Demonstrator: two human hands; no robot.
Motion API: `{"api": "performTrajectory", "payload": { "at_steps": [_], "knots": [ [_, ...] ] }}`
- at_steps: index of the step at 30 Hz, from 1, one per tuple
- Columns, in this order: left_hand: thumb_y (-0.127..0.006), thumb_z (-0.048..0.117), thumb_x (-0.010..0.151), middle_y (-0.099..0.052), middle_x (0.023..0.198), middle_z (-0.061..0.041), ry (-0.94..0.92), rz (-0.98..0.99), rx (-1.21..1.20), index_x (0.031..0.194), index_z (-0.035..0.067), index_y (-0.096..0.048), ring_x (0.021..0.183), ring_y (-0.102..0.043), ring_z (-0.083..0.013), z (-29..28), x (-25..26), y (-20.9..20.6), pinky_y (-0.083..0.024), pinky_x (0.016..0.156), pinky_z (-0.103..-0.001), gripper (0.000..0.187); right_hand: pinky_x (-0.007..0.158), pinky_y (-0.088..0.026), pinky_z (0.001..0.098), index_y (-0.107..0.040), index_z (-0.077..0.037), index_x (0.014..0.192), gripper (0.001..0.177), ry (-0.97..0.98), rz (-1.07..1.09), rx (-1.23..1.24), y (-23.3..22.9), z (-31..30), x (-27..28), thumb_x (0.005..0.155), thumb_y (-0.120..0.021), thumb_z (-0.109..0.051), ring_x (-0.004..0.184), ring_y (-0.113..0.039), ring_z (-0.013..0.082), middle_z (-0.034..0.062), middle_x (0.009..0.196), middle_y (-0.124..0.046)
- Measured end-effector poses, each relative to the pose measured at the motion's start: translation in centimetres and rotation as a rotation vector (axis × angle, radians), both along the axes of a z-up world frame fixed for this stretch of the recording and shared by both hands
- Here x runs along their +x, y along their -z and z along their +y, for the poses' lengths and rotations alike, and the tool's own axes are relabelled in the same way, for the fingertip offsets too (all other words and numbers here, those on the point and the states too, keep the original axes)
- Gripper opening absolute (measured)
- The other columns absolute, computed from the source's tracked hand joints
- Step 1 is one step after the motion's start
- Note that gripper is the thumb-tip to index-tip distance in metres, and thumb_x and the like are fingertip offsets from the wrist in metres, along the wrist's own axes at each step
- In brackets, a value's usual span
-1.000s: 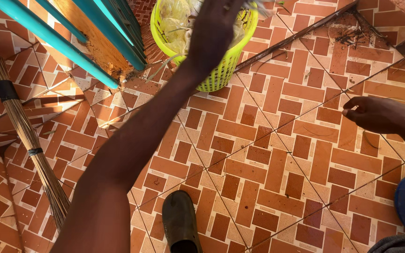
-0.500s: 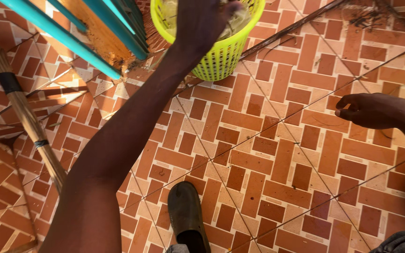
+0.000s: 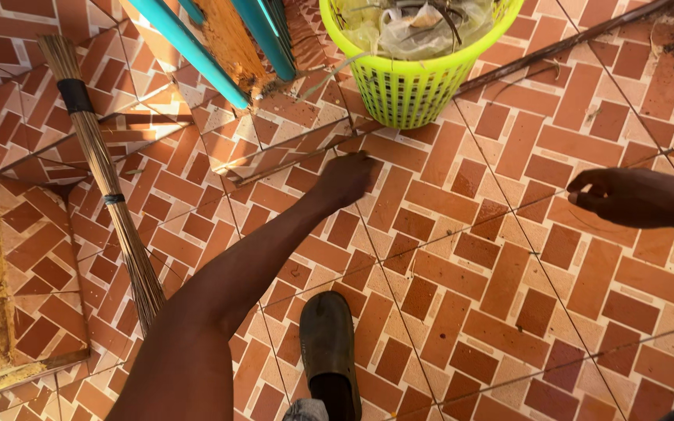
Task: The person sweeps debris into a pile on a tiled floor using a broom and then picks up the trash by hand to place it into a yellow basket.
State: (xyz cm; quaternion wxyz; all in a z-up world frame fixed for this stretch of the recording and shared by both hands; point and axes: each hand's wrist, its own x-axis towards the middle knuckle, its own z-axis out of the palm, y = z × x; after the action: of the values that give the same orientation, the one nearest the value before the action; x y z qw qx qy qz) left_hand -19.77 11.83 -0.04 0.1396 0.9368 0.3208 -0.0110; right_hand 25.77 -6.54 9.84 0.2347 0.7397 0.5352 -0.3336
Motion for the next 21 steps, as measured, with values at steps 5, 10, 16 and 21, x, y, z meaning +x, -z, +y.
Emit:
{"api": "performTrajectory", "payload": {
  "at_steps": [5,10,16,21],
  "knots": [
    [-0.068,0.017,0.087,-0.067,0.102,-0.024,-0.321,-0.012,0.079,0.121,-0.003,-0.06,0.089,-0.069,-0.0417,3.9,-7.6,3.8,-0.056,0.07,-0.055,0.04,0.106,-0.059,0.0449,-0.058,-0.025,0.145,0.059,-0.005,-0.048,-0.043,-0.3,-0.4,0.0,0.101,-0.045,-0.061,0.12,-0.076,0.0282,0.008,0.13,-0.078],
    [-0.06,0.007,0.085,-0.069,0.085,-0.018,-0.25,0.099,0.001,0.091,0.004,-0.071,0.082,-0.071,-0.039,3.4,-5.4,4.4,-0.057,0.073,-0.053,0.013,0.106,-0.059,0.0463,-0.058,-0.025,0.145,0.058,0.021,0.006,-0.028,-2.6,-0.4,-1.0,0.1,-0.045,-0.06,0.123,-0.074,0.0296,0.0084,0.133,-0.076],
    [-0.079,0.03,0.084,-0.07,0.091,-0.016,0.272,-0.026,-0.06,0.081,0.005,-0.074,0.084,-0.071,-0.038,-1.9,12.7,-4.1,-0.054,0.07,-0.053,0.026,0.105,-0.056,0.0486,-0.056,-0.022,0.145,0.055,0.142,0.147,0.133,-7.1,-2.1,-0.4,0.099,-0.05,-0.05,0.122,-0.07,0.0323,0.0106,0.134,-0.072],
    [-0.081,0.034,0.082,-0.071,0.099,-0.017,0.505,0.006,0.007,0.088,0.005,-0.075,0.092,-0.071,-0.038,-5.9,27.4,-9.7,-0.055,0.07,-0.053,0.03,0.097,-0.057,0.05,-0.058,-0.013,0.141,0.055,0.293,0.18,0.347,-10.9,-7.0,1.0,0.1,-0.055,-0.048,0.117,-0.07,0.0338,0.0164,0.129,-0.073]
  ]
}}
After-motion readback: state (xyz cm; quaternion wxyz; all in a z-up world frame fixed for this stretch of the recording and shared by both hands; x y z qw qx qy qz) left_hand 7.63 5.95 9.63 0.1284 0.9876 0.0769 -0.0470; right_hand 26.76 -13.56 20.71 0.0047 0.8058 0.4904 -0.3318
